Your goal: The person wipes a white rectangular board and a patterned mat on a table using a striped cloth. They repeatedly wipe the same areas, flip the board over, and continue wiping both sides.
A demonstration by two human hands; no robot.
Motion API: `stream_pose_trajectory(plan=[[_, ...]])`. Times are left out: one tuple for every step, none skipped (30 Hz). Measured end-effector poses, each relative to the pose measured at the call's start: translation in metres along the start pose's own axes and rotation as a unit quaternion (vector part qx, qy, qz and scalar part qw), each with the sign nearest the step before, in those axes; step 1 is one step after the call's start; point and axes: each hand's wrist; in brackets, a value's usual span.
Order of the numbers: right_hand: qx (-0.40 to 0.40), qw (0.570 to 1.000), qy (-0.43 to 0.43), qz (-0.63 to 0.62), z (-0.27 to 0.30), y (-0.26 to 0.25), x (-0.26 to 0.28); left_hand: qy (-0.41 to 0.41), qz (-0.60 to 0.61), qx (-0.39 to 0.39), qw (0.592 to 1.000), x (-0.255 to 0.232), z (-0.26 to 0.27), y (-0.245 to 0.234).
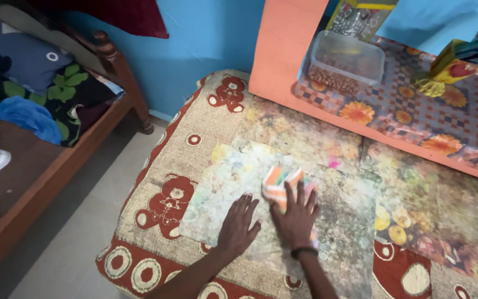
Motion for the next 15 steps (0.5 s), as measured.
stream_pose_trajectory(plan=[[-0.005, 1.0, 0.005, 0.0, -0.018, 0.0, -0.003, 0.001, -0.005, 0.001, 1.0, -0.001, -0.001, -0.003], [-0.003, 1.0, 0.0, -0.006, -0.037, 0.0, -0.004, 0.003, -0.009, 0.002, 1.0, -0.002, -0.003, -0.005], [0.0, 1.0, -0.003, -0.011, -0.054, -0.002, -0.007, 0.004, -0.011, 0.004, 1.0, -0.005, -0.003, -0.005], [0.003, 1.0, -0.007, -0.015, -0.066, -0.002, -0.008, -0.004, -0.034, 0.012, 0.999, -0.008, -0.003, -0.005], [0.005, 1.0, 0.005, -0.012, -0.075, -0.001, -0.008, -0.01, -0.057, 0.023, 0.998, -0.009, -0.004, -0.006], [0.008, 1.0, 0.018, -0.009, -0.08, -0.001, -0.009, -0.016, -0.08, 0.033, 0.996, -0.009, -0.005, -0.008], [0.012, 0.999, 0.03, -0.003, -0.078, -0.001, -0.011, -0.017, -0.078, 0.033, 0.996, -0.012, -0.004, -0.007], [-0.003, 1.0, 0.023, -0.007, -0.072, 0.0, -0.012, -0.018, -0.076, 0.032, 0.996, -0.015, -0.003, -0.007], [-0.022, 1.0, 0.016, -0.013, -0.068, 0.002, -0.009, -0.017, -0.077, 0.03, 0.996, -0.013, -0.004, -0.009], [-0.041, 0.999, 0.009, -0.019, -0.062, 0.004, -0.006, -0.02, -0.077, 0.026, 0.997, -0.012, -0.005, -0.01], [-0.054, 0.998, 0.009, -0.021, -0.051, 0.005, -0.003, -0.021, -0.076, 0.024, 0.997, -0.011, -0.005, -0.012], [-0.067, 0.997, 0.008, -0.023, -0.04, 0.007, 0.0, -0.023, -0.075, 0.022, 0.997, -0.01, -0.006, -0.013], [-0.081, 0.997, 0.008, -0.02, -0.028, 0.007, -0.001, -0.025, -0.075, 0.024, 0.997, -0.012, -0.007, -0.01], [-0.086, 0.996, 0.009, -0.021, -0.016, 0.005, -0.002, -0.027, -0.074, 0.026, 0.997, -0.012, -0.008, -0.007], [-0.091, 0.996, 0.009, -0.025, -0.004, 0.007, 0.002, -0.03, -0.078, 0.029, 0.996, -0.009, -0.006, -0.006]])
Point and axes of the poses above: each hand's wrist, its own z-axis away from the middle knuckle, its own y-axis out of the palm, x = y × z, and after that the axes turned 10 degrees about x, right-handed
